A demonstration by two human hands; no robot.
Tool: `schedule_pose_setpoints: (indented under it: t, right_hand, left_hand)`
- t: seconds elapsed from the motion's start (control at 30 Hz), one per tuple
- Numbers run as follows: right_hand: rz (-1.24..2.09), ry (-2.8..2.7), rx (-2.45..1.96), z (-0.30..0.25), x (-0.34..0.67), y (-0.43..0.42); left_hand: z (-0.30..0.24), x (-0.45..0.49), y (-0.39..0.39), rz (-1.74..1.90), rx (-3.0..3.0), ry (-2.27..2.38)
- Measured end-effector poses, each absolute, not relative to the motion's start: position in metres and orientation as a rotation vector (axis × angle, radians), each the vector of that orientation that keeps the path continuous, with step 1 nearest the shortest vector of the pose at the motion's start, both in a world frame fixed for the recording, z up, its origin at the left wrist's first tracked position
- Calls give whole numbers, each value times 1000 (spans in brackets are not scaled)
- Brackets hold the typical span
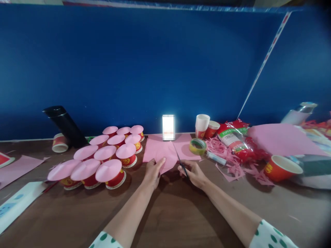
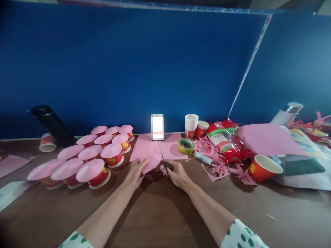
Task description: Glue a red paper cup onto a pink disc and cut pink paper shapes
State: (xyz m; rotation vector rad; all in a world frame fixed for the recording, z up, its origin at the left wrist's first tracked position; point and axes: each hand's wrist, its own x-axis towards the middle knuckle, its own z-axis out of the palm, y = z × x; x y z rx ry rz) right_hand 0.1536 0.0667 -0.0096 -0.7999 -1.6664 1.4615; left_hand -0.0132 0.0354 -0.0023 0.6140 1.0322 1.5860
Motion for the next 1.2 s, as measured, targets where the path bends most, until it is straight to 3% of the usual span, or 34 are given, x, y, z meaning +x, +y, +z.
schedule_pose_setpoints:
  t: [1.2]
  right_hand:
    - [1455,-1695,-811,-16,154,69]
  left_hand:
    - [2,-14,34,1580,547,1092]
